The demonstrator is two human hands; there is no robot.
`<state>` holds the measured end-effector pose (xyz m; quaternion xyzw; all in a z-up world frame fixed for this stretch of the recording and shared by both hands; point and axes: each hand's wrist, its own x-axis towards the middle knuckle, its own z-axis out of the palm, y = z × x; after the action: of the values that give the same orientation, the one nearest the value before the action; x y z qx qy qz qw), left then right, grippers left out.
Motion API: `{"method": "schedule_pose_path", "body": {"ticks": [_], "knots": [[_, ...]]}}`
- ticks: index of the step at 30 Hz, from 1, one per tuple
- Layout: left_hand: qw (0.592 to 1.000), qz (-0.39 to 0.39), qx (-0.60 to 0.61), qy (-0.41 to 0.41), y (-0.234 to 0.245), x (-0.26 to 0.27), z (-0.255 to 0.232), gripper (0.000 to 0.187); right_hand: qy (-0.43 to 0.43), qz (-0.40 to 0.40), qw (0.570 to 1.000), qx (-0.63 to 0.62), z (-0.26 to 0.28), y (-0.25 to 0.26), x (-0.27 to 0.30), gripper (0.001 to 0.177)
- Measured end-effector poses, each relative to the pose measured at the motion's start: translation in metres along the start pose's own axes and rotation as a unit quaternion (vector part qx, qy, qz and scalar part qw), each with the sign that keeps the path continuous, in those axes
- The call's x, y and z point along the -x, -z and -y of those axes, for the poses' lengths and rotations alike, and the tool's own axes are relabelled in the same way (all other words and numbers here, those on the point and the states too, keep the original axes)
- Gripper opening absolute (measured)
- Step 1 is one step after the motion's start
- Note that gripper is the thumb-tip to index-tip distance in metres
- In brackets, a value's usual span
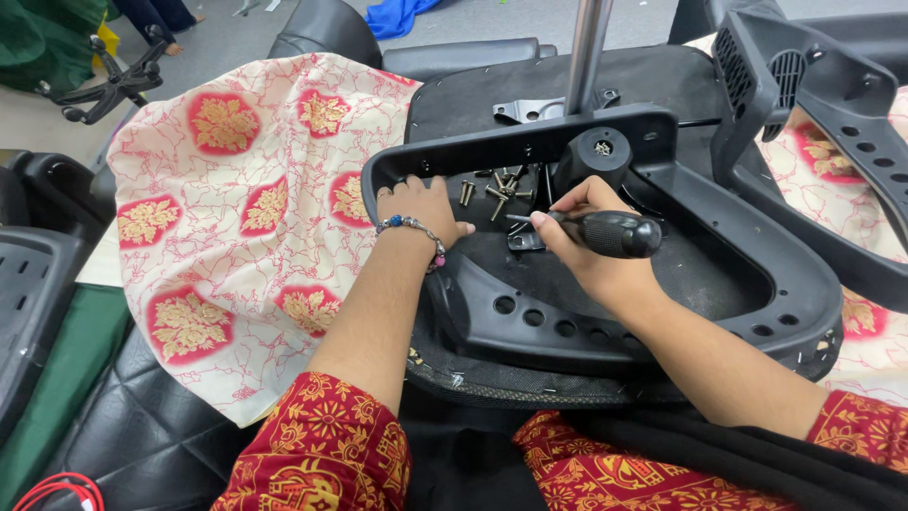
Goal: The person assembles a black plastic chair base by inserting and tightening screws with a screwdriver. They position the base, select screws, and secure them into the central column and surrounding frame.
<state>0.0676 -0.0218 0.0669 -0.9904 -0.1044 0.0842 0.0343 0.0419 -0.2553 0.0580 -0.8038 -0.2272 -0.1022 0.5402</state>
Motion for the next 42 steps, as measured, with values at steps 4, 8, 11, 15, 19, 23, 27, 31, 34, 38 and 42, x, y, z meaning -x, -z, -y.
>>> {"method": "schedule_pose_path", "body": {"ticks": [4, 8, 11, 15, 19, 23, 27, 31, 34, 38, 42], "knots": [[1.000, -0.020, 0.014, 0.017, -0.003, -0.006, -0.002, 0.075, -0.058, 0.018, 0.997, -0.056, 0.000, 0.004, 0.002, 0.025], [0.999, -0.026, 0.019, 0.027, -0.009, -0.009, -0.004, 0.076, -0.075, 0.010, 0.993, -0.086, 0.003, 0.008, 0.003, 0.024], [0.998, -0.008, 0.046, 0.041, -0.009, -0.011, -0.004, 0.075, -0.022, -0.009, 0.994, -0.107, 0.005, 0.012, 0.004, 0.022], [0.992, 0.041, 0.100, 0.069, -0.003, -0.013, -0.005, 0.074, 0.056, -0.033, 0.990, -0.122, 0.008, 0.029, 0.006, 0.017], [0.982, -0.019, 0.174, 0.067, 0.004, -0.003, -0.010, 0.068, 0.086, -0.055, 0.984, -0.146, 0.004, 0.057, 0.006, 0.017], [0.893, -0.253, 0.370, -0.036, 0.008, 0.017, -0.050, 0.044, 0.097, -0.058, 0.976, -0.188, 0.000, 0.080, -0.005, 0.029], [0.843, -0.314, 0.413, -0.144, 0.018, 0.026, -0.098, 0.032, 0.077, -0.066, 0.977, -0.188, -0.006, 0.087, -0.012, 0.040], [0.811, -0.386, 0.392, -0.198, 0.020, 0.030, -0.127, 0.027, 0.073, -0.094, 0.985, -0.126, -0.012, 0.089, -0.008, 0.035], [0.799, -0.450, 0.347, -0.197, 0.018, 0.036, -0.135, 0.029, 0.080, -0.092, 0.988, -0.093, -0.013, 0.091, -0.006, 0.029], [0.811, -0.435, 0.350, -0.178, 0.020, 0.045, -0.142, 0.022, 0.067, -0.086, 0.992, -0.064, -0.013, 0.094, -0.001, 0.024], [0.816, -0.425, 0.346, -0.184, 0.027, 0.050, -0.142, 0.023, 0.016, -0.115, 0.993, -0.037, -0.017, 0.089, -0.002, 0.027]]}}
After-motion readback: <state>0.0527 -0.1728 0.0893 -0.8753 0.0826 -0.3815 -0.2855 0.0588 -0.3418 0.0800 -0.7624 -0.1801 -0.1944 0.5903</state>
